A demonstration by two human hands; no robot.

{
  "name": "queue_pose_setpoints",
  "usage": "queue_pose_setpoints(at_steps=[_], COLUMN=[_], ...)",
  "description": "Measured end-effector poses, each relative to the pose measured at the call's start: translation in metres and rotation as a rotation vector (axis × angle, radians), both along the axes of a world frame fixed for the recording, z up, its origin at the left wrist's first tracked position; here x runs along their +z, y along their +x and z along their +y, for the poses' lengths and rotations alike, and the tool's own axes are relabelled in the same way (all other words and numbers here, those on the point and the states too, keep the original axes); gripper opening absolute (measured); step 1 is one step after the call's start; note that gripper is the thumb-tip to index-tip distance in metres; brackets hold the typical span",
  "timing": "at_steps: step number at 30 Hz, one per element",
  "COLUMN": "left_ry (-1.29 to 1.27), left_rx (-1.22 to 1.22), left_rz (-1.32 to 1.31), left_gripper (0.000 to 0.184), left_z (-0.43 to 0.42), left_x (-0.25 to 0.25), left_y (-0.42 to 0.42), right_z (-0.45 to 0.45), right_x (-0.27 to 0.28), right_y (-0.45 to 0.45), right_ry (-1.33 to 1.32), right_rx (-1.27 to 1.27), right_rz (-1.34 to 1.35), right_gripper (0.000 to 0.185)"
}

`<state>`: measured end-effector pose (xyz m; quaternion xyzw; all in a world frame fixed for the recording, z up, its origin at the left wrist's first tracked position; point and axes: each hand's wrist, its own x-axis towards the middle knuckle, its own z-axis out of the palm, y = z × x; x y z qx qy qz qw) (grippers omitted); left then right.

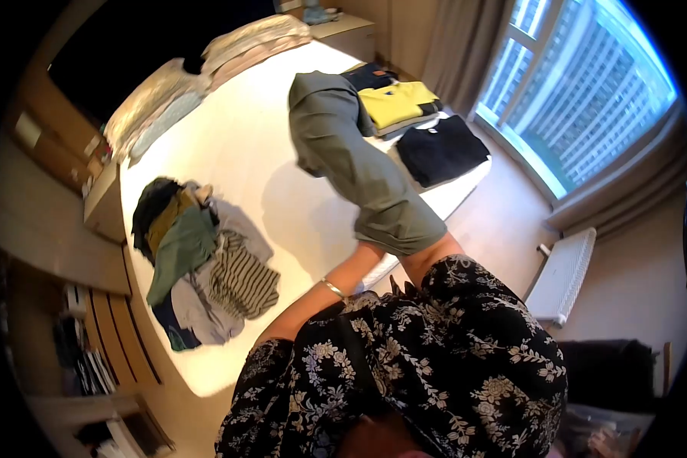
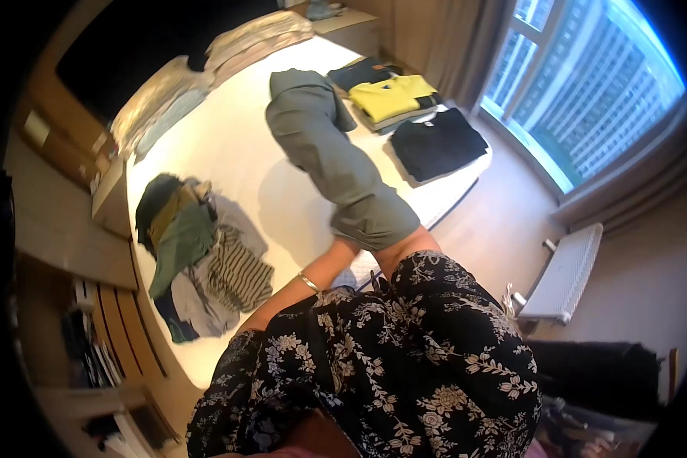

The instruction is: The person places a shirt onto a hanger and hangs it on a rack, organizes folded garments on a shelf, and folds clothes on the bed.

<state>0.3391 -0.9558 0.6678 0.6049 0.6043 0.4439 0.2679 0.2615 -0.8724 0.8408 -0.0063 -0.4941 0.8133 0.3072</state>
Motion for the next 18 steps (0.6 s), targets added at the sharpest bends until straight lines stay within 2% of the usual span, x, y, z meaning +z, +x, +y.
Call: queue_pose_setpoints(at_steps=[1, 2, 3, 10, 18], left_ry=[0.383, 0.412, 0.538, 0.409, 0.311], left_rx=[0.177, 0.225, 0.367, 0.666, 0.841], left_rz=[-0.106, 0.490, 0.470, 0.340, 0.240], left_gripper=[0.056, 0.061, 0.044, 0.037, 0.029], left_z=[0.018, 0.019, 0.000, -0.020, -0.063], left_x=[-0.045, -0.054, -0.005, 0.038, 0.060], left_y=[-0.015, -0.042, -0.040, -0.133, -0.184], right_z=[0.003, 0.007, 0.009, 0.025, 0.036], right_x=[0.001, 0.000, 0.000, -0.015, -0.030], right_y=[0.005, 0.007, 0.014, 0.064, 0.120], right_ry=[0.010, 0.028, 0.039, 0.074, 0.025], right_rx=[-0.017, -0.033, -0.053, -0.159, -0.193], right_rz=[-0.010, -0.015, -0.031, -0.136, -0.171], right_gripper=[0.027, 0.027, 0.027, 0.028, 0.029])
